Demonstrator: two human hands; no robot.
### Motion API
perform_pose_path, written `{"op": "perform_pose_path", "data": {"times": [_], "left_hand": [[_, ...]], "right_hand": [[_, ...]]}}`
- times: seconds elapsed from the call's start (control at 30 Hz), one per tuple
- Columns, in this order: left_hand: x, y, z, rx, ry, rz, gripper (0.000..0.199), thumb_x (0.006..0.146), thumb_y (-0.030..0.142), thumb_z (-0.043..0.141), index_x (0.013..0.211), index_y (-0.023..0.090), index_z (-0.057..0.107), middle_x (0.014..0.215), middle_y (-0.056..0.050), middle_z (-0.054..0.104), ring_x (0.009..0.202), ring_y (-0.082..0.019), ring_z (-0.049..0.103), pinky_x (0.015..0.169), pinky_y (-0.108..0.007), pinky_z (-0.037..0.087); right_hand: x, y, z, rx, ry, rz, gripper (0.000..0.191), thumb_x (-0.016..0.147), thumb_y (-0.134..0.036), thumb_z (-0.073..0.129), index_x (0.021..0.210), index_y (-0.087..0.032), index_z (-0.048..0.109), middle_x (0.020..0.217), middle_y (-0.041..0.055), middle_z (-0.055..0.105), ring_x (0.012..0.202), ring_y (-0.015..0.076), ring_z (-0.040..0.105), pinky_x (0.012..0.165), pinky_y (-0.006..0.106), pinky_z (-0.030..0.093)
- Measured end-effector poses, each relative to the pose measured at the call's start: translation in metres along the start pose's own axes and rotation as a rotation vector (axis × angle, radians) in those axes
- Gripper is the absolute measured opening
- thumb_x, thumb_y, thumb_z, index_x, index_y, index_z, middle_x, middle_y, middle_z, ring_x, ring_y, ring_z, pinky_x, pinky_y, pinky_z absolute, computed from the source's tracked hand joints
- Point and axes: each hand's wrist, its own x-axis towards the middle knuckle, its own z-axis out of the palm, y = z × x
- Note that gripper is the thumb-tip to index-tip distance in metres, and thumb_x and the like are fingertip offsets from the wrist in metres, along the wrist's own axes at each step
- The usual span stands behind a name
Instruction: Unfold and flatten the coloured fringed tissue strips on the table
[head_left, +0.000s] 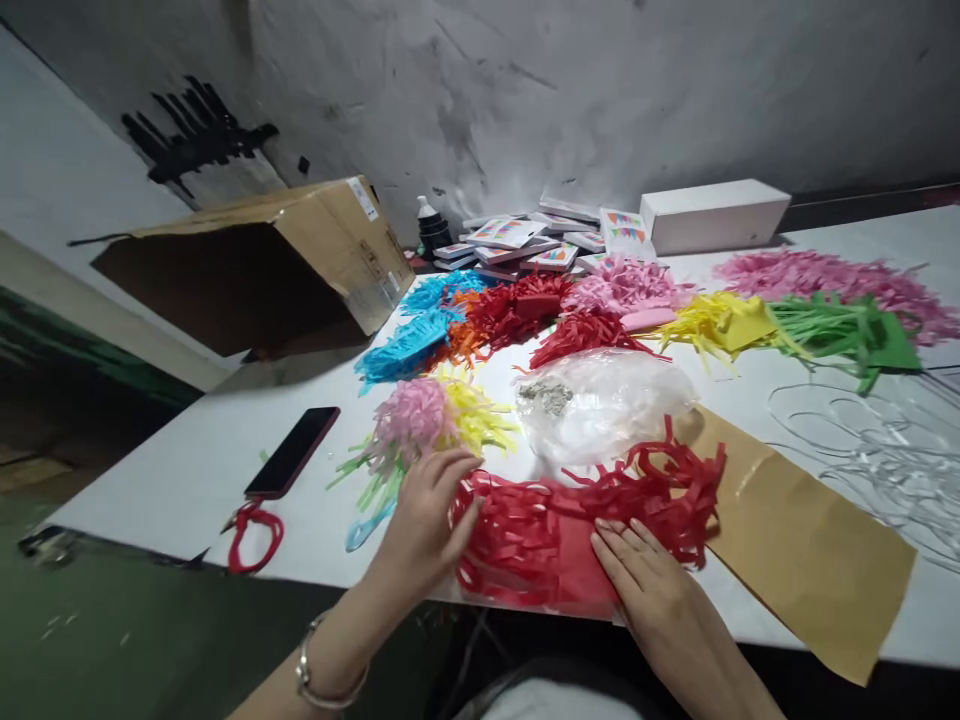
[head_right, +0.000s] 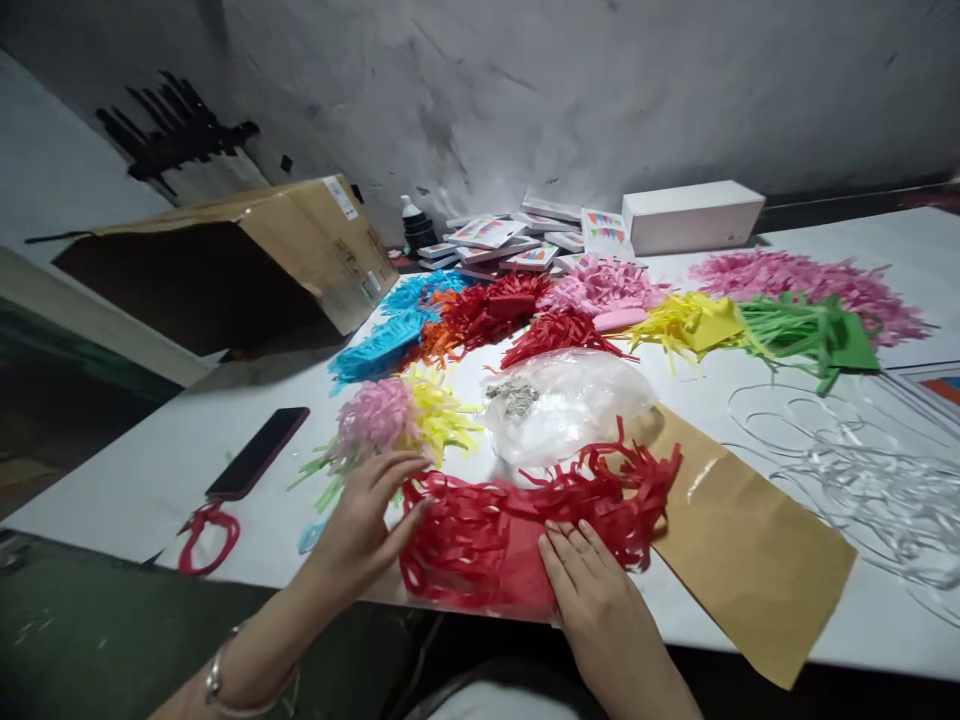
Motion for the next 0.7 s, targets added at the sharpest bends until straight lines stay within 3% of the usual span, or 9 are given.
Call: {"op": "perform_pose_path", "data": {"times": [0.03,0.13,0.2,0.27,0.4,0.5,0.57,0.67,0.7], "left_hand": [[-0.006,0.007,0.008,0.036,0.002,0.132,0.033,0.091,0.021,0.057,0.124,0.021,0.06,0.127,-0.015,0.063,0.121,-0.03,0.058,0.105,-0.051,0.046],[-0.018,0.031,0.043,-0.06,-0.336,0.42,0.04,0.093,0.026,0.062,0.132,0.02,0.056,0.13,-0.013,0.064,0.121,-0.026,0.058,0.106,-0.041,0.049],[-0.023,0.039,0.065,-0.048,-0.405,0.429,0.038,0.095,0.033,0.064,0.129,0.018,0.058,0.127,-0.014,0.066,0.116,-0.028,0.06,0.103,-0.044,0.051],[-0.026,0.037,0.079,-0.041,-0.398,0.395,0.035,0.096,0.037,0.063,0.125,0.017,0.06,0.126,-0.015,0.067,0.115,-0.029,0.061,0.102,-0.048,0.051],[-0.028,0.025,0.082,-0.123,-0.365,0.401,0.027,0.098,0.027,0.059,0.123,0.018,0.06,0.126,-0.013,0.068,0.117,-0.026,0.059,0.104,-0.045,0.049],[-0.027,0.024,0.077,-0.145,-0.364,0.385,0.026,0.096,0.022,0.061,0.122,0.018,0.061,0.125,-0.012,0.068,0.117,-0.025,0.059,0.104,-0.043,0.05],[-0.025,0.026,0.077,-0.152,-0.374,0.373,0.026,0.096,0.021,0.062,0.121,0.017,0.061,0.125,-0.012,0.069,0.116,-0.025,0.059,0.104,-0.043,0.05],[-0.024,0.027,0.078,-0.163,-0.368,0.364,0.025,0.096,0.02,0.061,0.121,0.017,0.062,0.124,-0.012,0.069,0.113,-0.026,0.06,0.103,-0.044,0.05],[-0.024,0.026,0.078,-0.172,-0.358,0.369,0.025,0.096,0.021,0.061,0.12,0.017,0.063,0.123,-0.013,0.069,0.112,-0.026,0.061,0.103,-0.045,0.051]], "right_hand": [[0.001,-0.004,0.004,0.024,0.005,0.03,0.042,0.095,-0.009,0.041,0.128,-0.013,0.067,0.128,0.0079,0.071,0.122,0.0206,0.062,0.113,0.038,0.042],[0.002,-0.011,0.007,0.039,-0.042,0.02,0.036,0.101,-0.03,0.048,0.128,-0.015,0.066,0.125,0.0077,0.072,0.119,0.0234,0.063,0.111,0.041,0.042],[-0.001,-0.006,0.005,-0.016,-0.083,0.02,0.048,0.101,-0.048,0.048,0.131,-0.013,0.064,0.127,0.0123,0.07,0.12,0.0294,0.062,0.103,0.046,0.048],[-0.01,0.008,0.002,-0.096,-0.086,0.086,0.063,0.101,-0.057,0.042,0.135,-0.007,0.059,0.129,0.0191,0.067,0.121,0.0368,0.061,0.094,0.052,0.053],[-0.028,0.042,-0.017,-0.142,-0.032,0.434,0.059,0.104,-0.045,0.044,0.151,-0.01,0.043,0.128,0.0202,0.067,0.116,0.0354,0.065,0.085,0.047,0.057],[-0.025,0.05,-0.043,-0.208,0.125,0.639,0.057,0.101,-0.033,0.054,0.153,-0.015,0.043,0.14,0.0191,0.059,0.123,0.0367,0.061,0.097,0.05,0.052],[-0.014,0.041,-0.055,-0.163,0.156,0.497,0.052,0.096,-0.026,0.063,0.147,-0.017,0.052,0.134,0.0167,0.064,0.121,0.0349,0.061,0.104,0.05,0.047],[0.003,0.018,-0.054,0.072,-0.034,0.044,0.033,0.097,-0.017,0.057,0.129,-0.016,0.064,0.116,0.011,0.073,0.115,0.0264,0.066,0.106,0.042,0.045],[0.007,0.011,-0.05,0.144,-0.07,-0.037,0.029,0.098,-0.012,0.051,0.122,-0.014,0.067,0.112,0.0099,0.075,0.113,0.0243,0.066,0.107,0.041,0.044]]}}
